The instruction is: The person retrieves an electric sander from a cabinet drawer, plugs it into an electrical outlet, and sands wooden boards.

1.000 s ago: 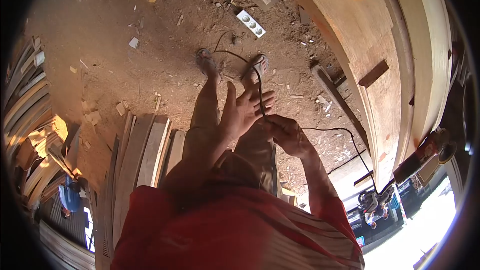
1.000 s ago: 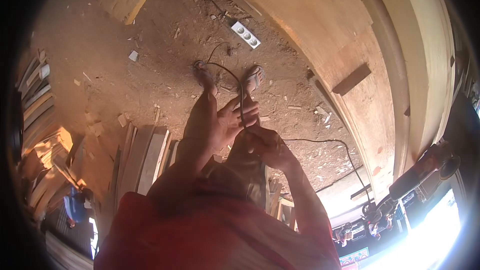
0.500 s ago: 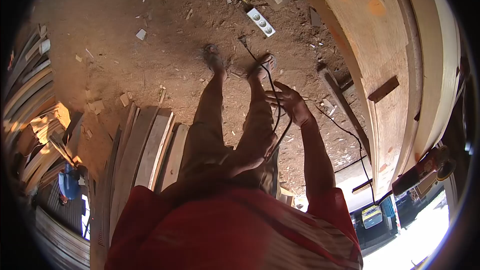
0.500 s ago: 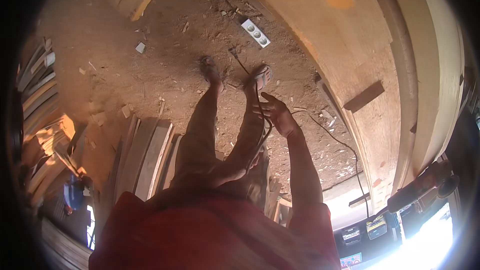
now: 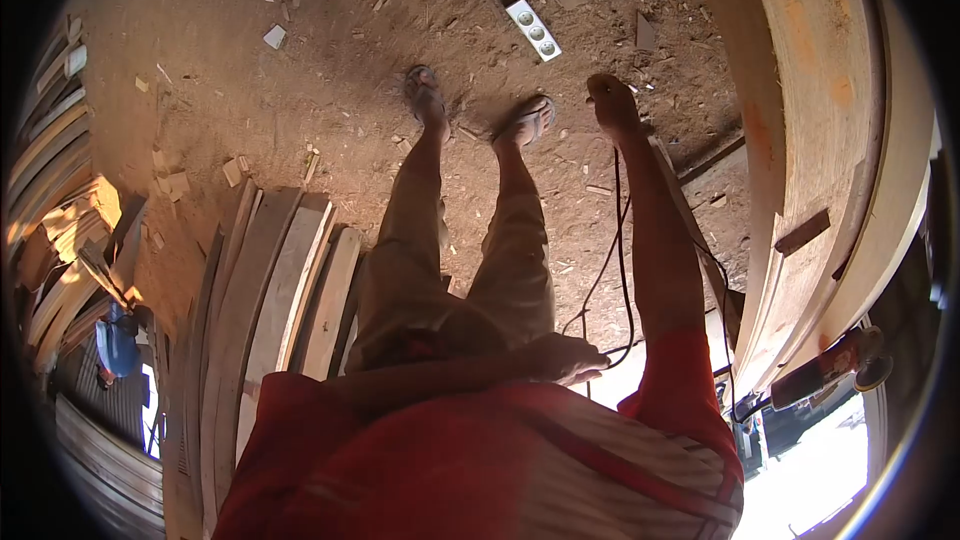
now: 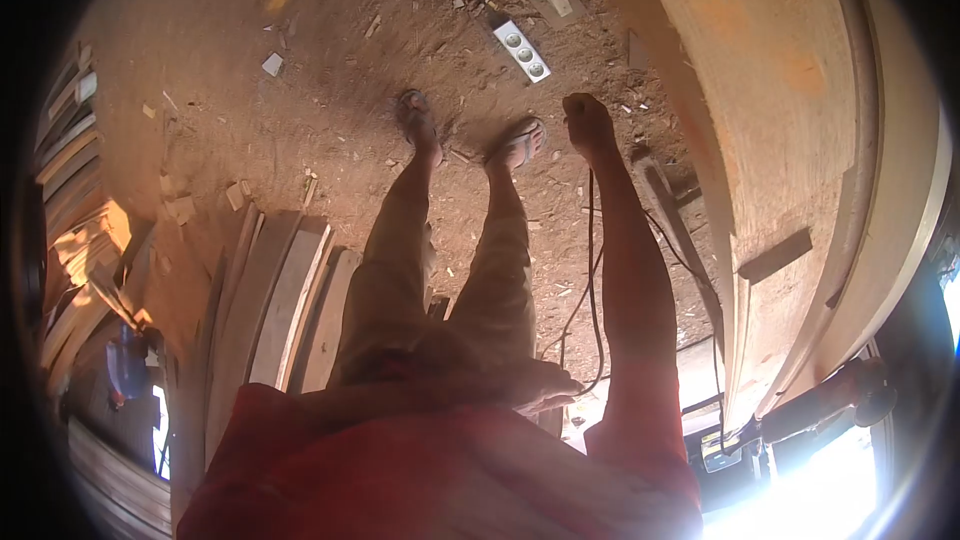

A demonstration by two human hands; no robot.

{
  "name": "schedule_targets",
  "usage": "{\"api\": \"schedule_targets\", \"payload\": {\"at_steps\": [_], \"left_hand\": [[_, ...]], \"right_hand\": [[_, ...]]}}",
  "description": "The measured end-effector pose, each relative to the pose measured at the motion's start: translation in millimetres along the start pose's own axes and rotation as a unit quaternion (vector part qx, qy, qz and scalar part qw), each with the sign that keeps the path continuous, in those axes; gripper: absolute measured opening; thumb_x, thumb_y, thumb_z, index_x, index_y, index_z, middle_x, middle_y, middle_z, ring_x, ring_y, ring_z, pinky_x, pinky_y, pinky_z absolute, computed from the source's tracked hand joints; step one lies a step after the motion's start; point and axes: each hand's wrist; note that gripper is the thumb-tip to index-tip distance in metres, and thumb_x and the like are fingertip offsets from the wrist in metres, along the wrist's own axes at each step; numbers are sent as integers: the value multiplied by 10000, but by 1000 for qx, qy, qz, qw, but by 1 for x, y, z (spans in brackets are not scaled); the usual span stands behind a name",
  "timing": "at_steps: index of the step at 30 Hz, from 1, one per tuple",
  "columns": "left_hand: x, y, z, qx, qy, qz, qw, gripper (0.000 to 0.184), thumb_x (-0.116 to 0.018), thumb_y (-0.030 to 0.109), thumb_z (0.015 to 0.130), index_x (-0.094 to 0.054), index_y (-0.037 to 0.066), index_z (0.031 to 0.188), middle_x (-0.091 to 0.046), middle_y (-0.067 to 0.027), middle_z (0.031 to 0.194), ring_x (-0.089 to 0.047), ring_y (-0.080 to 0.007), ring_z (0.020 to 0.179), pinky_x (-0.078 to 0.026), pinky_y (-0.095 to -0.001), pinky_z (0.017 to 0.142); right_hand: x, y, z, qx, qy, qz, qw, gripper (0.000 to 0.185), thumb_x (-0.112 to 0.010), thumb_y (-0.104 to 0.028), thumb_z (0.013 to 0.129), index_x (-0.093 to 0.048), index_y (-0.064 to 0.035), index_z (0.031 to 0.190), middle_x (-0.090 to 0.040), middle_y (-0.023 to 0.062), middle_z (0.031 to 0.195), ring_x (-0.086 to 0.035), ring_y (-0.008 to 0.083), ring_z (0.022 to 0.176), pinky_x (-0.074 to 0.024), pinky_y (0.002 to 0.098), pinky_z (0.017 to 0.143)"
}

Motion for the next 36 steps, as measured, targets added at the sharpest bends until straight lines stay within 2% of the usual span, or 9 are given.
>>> {"api": "schedule_targets", "payload": {"at_steps": [5, 9, 10, 13, 16, 18, 26, 30, 36], "left_hand": [[-16, 13, 21, -5, -23, 356, 934, 304, -648, 312, 970, -684, 18, 900, -614, -154, 755, -578, -298, 705, -471, -500, 571], [54, 3, 15, 12, -168, 426, 889, 285, -650, 300, 906, -634, 35, 804, -615, -141, 720, -586, -303, 675, -459, -506, 624], [61, -33, 0, 39, 39, 333, 941, 306, -645, 332, 941, -638, 31, 885, -635, -155, 772, -610, -315, 719, -495, -490, 677], [130, -66, -2, -54, 228, 493, 838, 383, -662, 355, 983, -633, 5, 1138, -666, -204, 962, -661, -344, 910, -542, -442, 829], [232, -36, -20, 124, 347, 383, 847, 447, -689, 337, 981, -615, -8, 1256, -672, -215, 1041, -666, -364, 968, -541, -468, 879], [268, -37, -34, 173, 381, 391, 820, 451, -695, 341, 980, -611, -13, 1245, -672, -217, 1047, -665, -370, 977, -541, -465, 881], [339, -105, -71, 183, 504, 295, 791, 496, -677, 358, 1000, -620, -19, 1316, -692, -259, 1139, -674, -397, 1102, -535, -479, 964], [345, -112, -78, 358, 341, 207, 844, 533, -657, 384, 1008, -602, -19, 1352, -711, -232, 1164, -688, -398, 1103, -535, -497, 966], [355, -112, -83, 264, 442, 185, 837, 518, -666, 392, 1000, -608, 11, 1345, -714, -206, 1129, -692, -377, 1079, -534, -486, 938]], "right_hand": [[3, -37, -1, -2, -68, -205, 976, 627, -573, -395, 976, -528, 23, 1441, -638, 345, 1316, -619, 460, 1266, -487, 485, 1074], [-17, -19, 2, -18, -73, -207, 975, 501, -570, -410, 1012, -596, 27, 1257, -692, 339, 1151, -670, 488, 1116, -531, 535, 957], [-22, -13, 7, -13, -78, -209, 975, 501, -570, -410, 1012, -596, 27, 1257, -692, 339, 1151, -670, 488, 1116, -531, 535, 957], [-43, 18, 28, 59, -45, -363, 929, 381, -614, -379, 1039, -595, -1, 1082, -708, 295, 986, -693, 495, 927, -551, 574, 804], [-63, 75, 52, 149, -48, -433, 888, 341, -586, -328, 1050, -598, 12, 1080, -712, 280, 961, -698, 494, 940, -552, 574, 814], [-78, 81, 67, 37, -88, -456, 885, 219, -509, -238, 1064, -593, -63, 1163, -691, 257, 1154, -713, 450, 1023, -587, 551, 861], [-96, 113, 121, 93, 5, -434, 896, 267, -564, -298, 1054, -647, -44, 1064, -727, 287, 973, -704, 478, 977, -547, 583, 826], [-104, 119, 157, 69, 39, -452, 888, 275, -614, -296, 1009, -666, -28, 1041, -735, 276, 997, -704, 493, 982, -557, 575, 840], [-122, 127, 209, 77, 63, -482, 870, 277, -650, -305, 980, -720, -39, 1015, -747, 255, 1004, -729, 451, 984, -575, 546, 849]]}}
Point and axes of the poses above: each hand's wrist, its own z-axis towards the middle knuckle, its own x-axis out of the back of the hand, y = z × x
